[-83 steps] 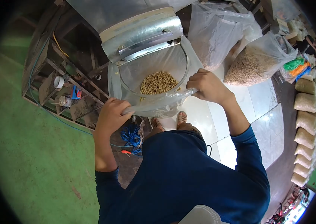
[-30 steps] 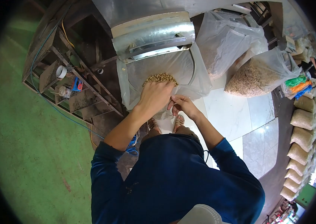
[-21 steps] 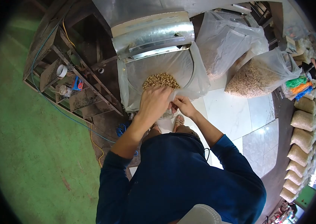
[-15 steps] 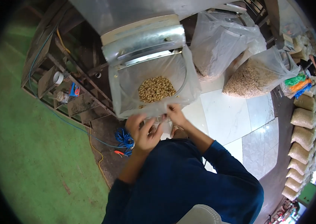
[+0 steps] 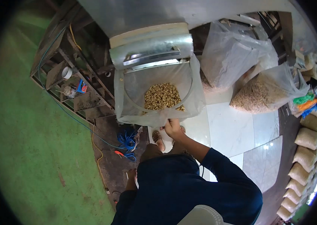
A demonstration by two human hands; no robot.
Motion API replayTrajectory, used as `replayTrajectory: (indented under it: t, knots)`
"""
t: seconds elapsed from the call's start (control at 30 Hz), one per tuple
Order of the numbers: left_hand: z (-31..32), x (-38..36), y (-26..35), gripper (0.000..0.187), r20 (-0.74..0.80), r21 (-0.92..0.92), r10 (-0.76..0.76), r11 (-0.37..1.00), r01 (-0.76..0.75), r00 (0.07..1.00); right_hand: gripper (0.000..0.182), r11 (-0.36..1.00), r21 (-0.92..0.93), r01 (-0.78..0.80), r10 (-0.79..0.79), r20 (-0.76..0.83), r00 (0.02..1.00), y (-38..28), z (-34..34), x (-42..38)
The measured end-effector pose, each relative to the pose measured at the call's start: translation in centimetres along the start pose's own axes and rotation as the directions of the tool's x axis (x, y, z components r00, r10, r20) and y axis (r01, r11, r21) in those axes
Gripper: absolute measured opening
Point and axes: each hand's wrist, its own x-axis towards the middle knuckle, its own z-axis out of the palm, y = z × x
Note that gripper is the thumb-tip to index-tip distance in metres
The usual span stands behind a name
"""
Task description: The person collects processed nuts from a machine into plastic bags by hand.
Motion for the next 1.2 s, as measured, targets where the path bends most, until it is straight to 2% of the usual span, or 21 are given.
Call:
replayTrajectory:
  t: [0.03, 0.07, 0.1, 0.17, 0.3, 0.4, 0.53, 0.6, 0.67, 0.7, 0.73, 0.8, 0.83, 0.9, 0.93, 0.97, 1.0, 1.03, 1.1, 1.13, 1.2]
  knots:
    - [-0.1, -1.1, 0.3, 0.025, 0.047, 0.087, -0.039, 0.996, 0.035, 0.998, 0.026, 1.000, -0.006, 0.020, -0.020, -0.024, 1.000, 0.4, 0.1, 0.1]
    - [0.8, -0.6, -0.9, 0.023, -0.141, -0.048, 0.111, 0.992, -0.119, 0.984, 0.022, 0.997, -0.059, 0.048, -0.048, -0.007, 0.999, -0.2, 0.1, -0.1]
    - [1.5, -0.2, -2.0, 0.023, -0.320, -0.119, 0.255, 0.945, -0.306, 0.912, 0.022, 0.996, -0.063, 0.057, -0.057, -0.008, 0.998, -0.5, 0.8, -0.2]
    - [1.6, 1.4, -1.3, 0.022, -0.168, -0.095, 0.187, 0.974, -0.205, 0.968, 0.020, 0.996, 0.069, -0.063, 0.073, -0.150, 0.986, -1.0, 1.8, -0.2]
    - [0.7, 5.4, 0.0, 0.021, 0.095, -0.104, 0.162, 0.983, -0.152, 0.982, 0.020, 0.998, -0.045, 0.047, -0.054, -0.164, 0.985, -1.4, 2.2, -0.5]
    - [-0.9, 9.3, 0.9, 0.021, 0.225, -0.207, 0.135, 0.974, -0.088, 0.965, 0.022, 0.979, -0.148, 0.138, -0.166, -0.197, 0.966, -1.2, 2.9, -0.2]
    - [-3.0, 13.3, 2.2, 0.020, 0.463, -0.451, -0.039, 0.850, 0.273, 0.886, 0.026, 0.998, 0.045, 0.053, -0.037, -0.308, 0.951, -2.1, 3.8, -1.0]
    - [-4.4, 14.4, 4.0, 0.020, 0.462, -0.496, -0.011, 0.826, 0.269, 0.887, 0.027, 0.990, 0.117, 0.078, -0.038, -0.314, 0.949, -3.0, 4.3, -0.6]
    - [-6.1, 14.7, 7.4, 0.016, 0.376, -0.517, 0.065, 0.843, 0.151, 0.924, 0.031, 0.979, 0.205, 0.024, 0.057, -0.382, 0.922, -3.2, 4.8, -0.5]
    - [-6.7, 14.6, 9.0, 0.012, 0.298, -0.528, 0.132, 0.848, 0.047, 0.945, 0.031, 0.977, 0.210, 0.037, 0.050, -0.397, 0.917, -3.4, 5.1, -0.4]
    - [-7.2, 14.6, 10.5, 0.012, 0.304, -0.517, 0.147, 0.855, 0.034, 0.941, 0.032, 0.979, 0.197, 0.040, 0.045, -0.410, 0.911, -3.8, 5.2, -0.3]
    - [-7.5, 14.4, 12.2, 0.007, 0.193, -0.546, 0.015, 0.832, 0.094, 0.981, 0.034, 0.982, 0.185, 0.043, 0.045, -0.449, 0.892, -3.9, 5.1, -0.6]
    - [-6.6, 17.0, 10.3, 0.008, 0.374, -0.657, 0.079, 0.726, 0.204, 0.924, 0.034, 0.988, 0.150, 0.039, 0.032, -0.444, 0.895, -3.8, 5.1, -0.6]
    - [-5.3, 21.2, 7.5, 0.011, 0.690, -0.676, 0.196, 0.518, 0.523, 0.697, 0.035, 0.992, 0.114, 0.047, 0.010, -0.451, 0.893, -4.2, 4.6, -0.4]
    - [-4.0, 21.5, 7.4, 0.014, 0.562, -0.650, 0.324, 0.742, 0.165, 0.761, 0.034, 0.995, 0.097, 0.031, 0.016, -0.450, 0.893, -4.6, 4.6, -0.4]
    - [-2.8, 21.6, 7.2, 0.017, 0.415, -0.488, 0.439, 0.847, -0.212, 0.797, 0.032, 0.997, 0.083, 0.011, 0.028, -0.447, 0.894, -4.7, 4.7, -0.5]
    - [-2.0, 21.1, 6.4, 0.022, 0.261, 0.057, 0.741, 0.627, -0.777, 0.618, 0.032, 0.996, 0.092, 0.006, 0.036, -0.448, 0.893, -4.7, 4.7, -0.5]
    - [-1.6, 20.3, 5.9, 0.022, 0.260, 0.065, 0.732, 0.638, -0.767, 0.630, 0.031, 0.998, 0.063, -0.020, 0.046, -0.454, 0.890, -4.7, 4.4, -0.5]
    - [-1.8, 17.7, 7.5, 0.033, 0.318, -0.012, 0.482, 0.863, -0.505, 0.816, 0.029, 0.998, 0.035, -0.053, 0.063, -0.422, 0.904, -4.0, 4.4, -0.6]
    - [-2.2, 16.6, 8.2, 0.033, 0.295, -0.020, 0.470, 0.874, -0.486, 0.832, 0.023, 0.998, 0.041, -0.036, 0.051, -0.460, 0.886, -3.5, 4.3, -0.4]
    - [-2.9, 15.2, 9.5, 0.033, 0.198, -0.215, 0.458, 0.883, -0.417, 0.867, 0.020, 0.999, 0.050, -0.021, 0.042, -0.472, 0.881, -3.1, 4.1, -0.1]
